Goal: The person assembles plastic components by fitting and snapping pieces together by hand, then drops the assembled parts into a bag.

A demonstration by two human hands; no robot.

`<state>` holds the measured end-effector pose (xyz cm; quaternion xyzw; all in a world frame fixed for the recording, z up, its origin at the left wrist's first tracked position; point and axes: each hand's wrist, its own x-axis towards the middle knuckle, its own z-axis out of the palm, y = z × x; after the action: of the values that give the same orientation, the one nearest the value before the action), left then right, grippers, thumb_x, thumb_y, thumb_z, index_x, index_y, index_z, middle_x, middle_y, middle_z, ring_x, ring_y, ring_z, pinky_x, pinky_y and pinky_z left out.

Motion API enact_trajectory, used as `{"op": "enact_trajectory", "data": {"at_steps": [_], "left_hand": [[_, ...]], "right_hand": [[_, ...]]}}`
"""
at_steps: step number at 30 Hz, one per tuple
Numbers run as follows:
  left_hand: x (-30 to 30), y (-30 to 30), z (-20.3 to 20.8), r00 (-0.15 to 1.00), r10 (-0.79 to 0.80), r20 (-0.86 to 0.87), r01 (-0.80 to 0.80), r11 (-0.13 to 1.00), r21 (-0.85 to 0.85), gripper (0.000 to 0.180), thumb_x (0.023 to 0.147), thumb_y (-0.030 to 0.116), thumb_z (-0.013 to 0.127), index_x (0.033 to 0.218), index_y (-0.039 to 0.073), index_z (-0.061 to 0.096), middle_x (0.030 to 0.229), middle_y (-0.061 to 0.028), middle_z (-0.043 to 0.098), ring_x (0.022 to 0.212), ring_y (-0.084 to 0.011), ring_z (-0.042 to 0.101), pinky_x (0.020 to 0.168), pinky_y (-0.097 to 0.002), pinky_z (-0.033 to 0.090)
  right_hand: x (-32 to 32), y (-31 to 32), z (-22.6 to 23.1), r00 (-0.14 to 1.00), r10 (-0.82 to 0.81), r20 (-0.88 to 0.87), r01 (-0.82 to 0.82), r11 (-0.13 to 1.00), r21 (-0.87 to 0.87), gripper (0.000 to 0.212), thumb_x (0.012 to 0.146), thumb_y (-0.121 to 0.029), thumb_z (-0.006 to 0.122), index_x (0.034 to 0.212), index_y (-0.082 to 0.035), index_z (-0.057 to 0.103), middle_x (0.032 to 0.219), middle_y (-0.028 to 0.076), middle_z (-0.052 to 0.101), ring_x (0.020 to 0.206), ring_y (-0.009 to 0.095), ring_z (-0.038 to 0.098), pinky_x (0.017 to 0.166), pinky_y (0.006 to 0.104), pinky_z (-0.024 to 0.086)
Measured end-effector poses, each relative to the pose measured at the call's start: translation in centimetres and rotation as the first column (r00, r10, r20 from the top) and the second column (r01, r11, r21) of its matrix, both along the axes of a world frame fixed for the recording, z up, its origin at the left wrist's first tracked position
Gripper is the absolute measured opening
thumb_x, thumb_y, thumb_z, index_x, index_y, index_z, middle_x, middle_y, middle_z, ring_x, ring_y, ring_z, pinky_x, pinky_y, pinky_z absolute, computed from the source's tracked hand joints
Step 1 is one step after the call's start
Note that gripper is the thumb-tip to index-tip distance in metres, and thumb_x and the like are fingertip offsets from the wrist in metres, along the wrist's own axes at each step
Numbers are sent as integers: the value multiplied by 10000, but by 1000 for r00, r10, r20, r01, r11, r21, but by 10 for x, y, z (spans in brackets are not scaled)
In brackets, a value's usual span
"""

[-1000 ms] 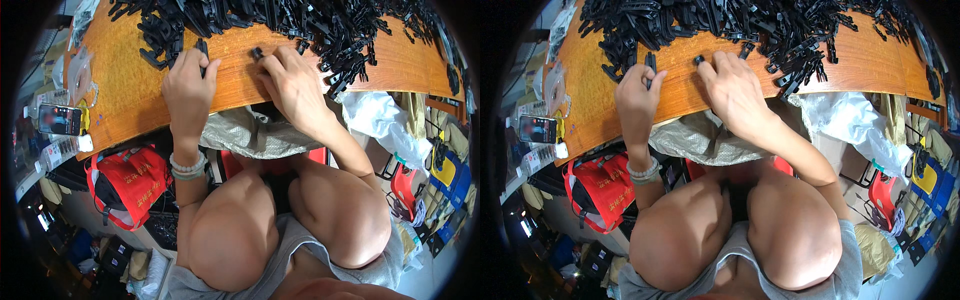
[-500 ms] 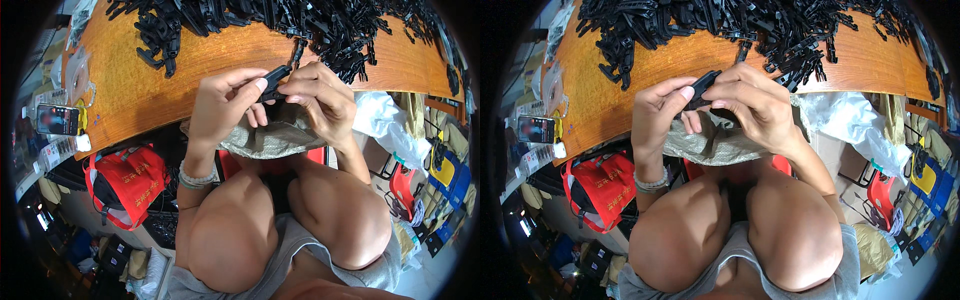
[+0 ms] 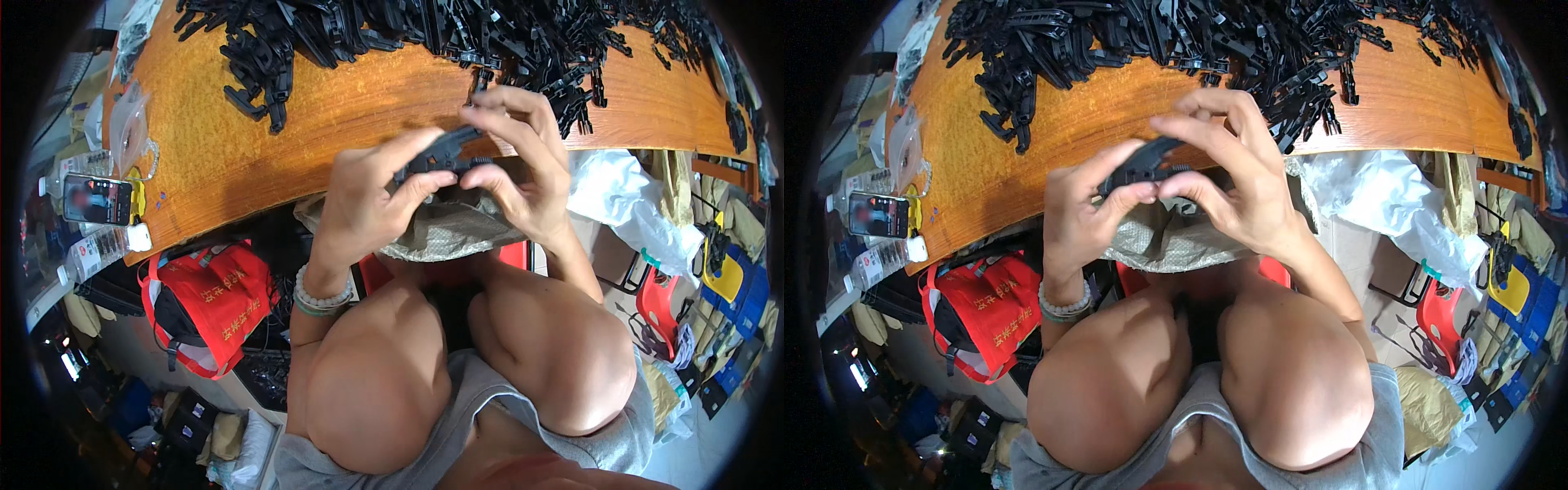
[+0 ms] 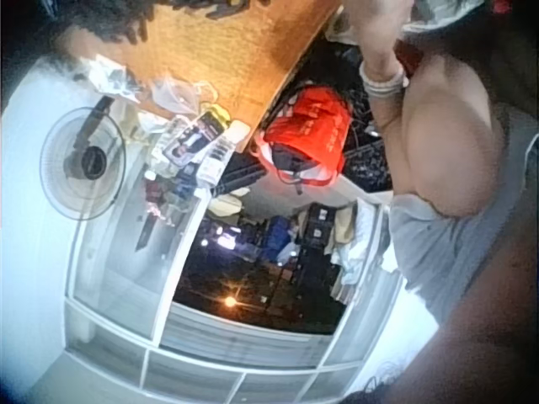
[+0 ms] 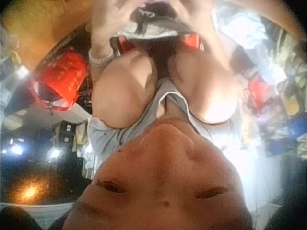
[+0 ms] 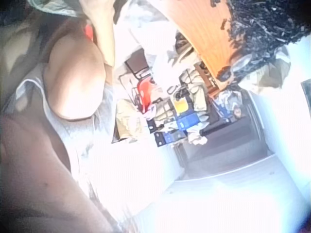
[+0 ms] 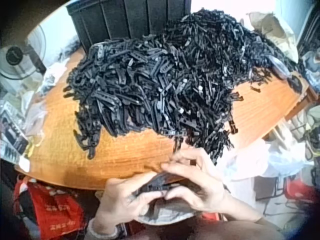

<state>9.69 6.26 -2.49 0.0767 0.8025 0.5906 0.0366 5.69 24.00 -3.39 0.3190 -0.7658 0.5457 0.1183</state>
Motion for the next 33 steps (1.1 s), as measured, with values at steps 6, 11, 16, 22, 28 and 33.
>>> {"op": "enact_trajectory", "data": {"at_steps": [6, 11, 16, 22, 28, 33], "left_hand": [[2, 3, -5, 986, -12, -168, 5, 999, -45, 288, 761, 26, 669, 1036, -15, 595, 811, -186, 634, 681, -298, 645, 578, -323, 487], [2, 0, -6, 971, -34, -237, 19, 998, -66, 292, 758, 44, 683, 1029, -23, 597, 816, -189, 640, 686, -293, 654, 580, -322, 495], [2, 1, 0, 998, -53, -34, 53, 998, 27, 266, 760, 60, 688, 1007, -9, 617, 826, -170, 657, 703, -239, 672, 596, -296, 509], [-22, -67, -7, 964, 127, -234, -158, 980, -122, 139, 840, 86, 576, 901, 13, 677, 926, -117, 685, 850, -181, 662, 748, -266, 504], [-136, -158, -26, 844, 233, -483, -414, 855, -312, 474, 982, 352, 332, 1266, 13, 502, 1387, -150, 400, 1302, -221, 344, 1070, -324, 239], [-146, -134, -43, 875, 325, -360, -451, 818, -357, 471, 958, 475, 318, 1271, 201, 540, 1424, -181, 340, 1327, -313, 307, 1070, -336, 238]], "right_hand": [[3, 3, -4, 996, 45, 78, -50, 997, 57, 317, 716, -125, 717, 984, 8, 613, 835, 133, 592, 724, 254, 579, 626, 312, 467], [1, 2, -6, 998, 49, -30, -48, 998, 36, 260, 720, -97, 711, 940, 9, 620, 774, 114, 600, 650, 245, 578, 575, 296, 464], [5, 5, -2, 991, 51, 121, -53, 999, 12, 240, 720, -96, 715, 912, 18, 628, 774, 121, 602, 665, 259, 579, 580, 303, 462], [7, 16, 2, 888, 269, 374, -341, 929, 142, 184, 738, -79, 703, 879, 23, 644, 773, 111, 601, 720, 228, 573, 629, 315, 445], [-10, 13, -2, 996, -92, 17, 76, 901, 427, 155, 755, -34, 632, 906, -4, 618, 802, 121, 556, 744, 305, 569, 658, 367, 468], [-16, 0, -4, 973, -157, -167, 228, 750, 622, 191, 780, -72, 630, 962, -17, 608, 864, 117, 524, 780, 300, 545, 697, 374, 454]]}}
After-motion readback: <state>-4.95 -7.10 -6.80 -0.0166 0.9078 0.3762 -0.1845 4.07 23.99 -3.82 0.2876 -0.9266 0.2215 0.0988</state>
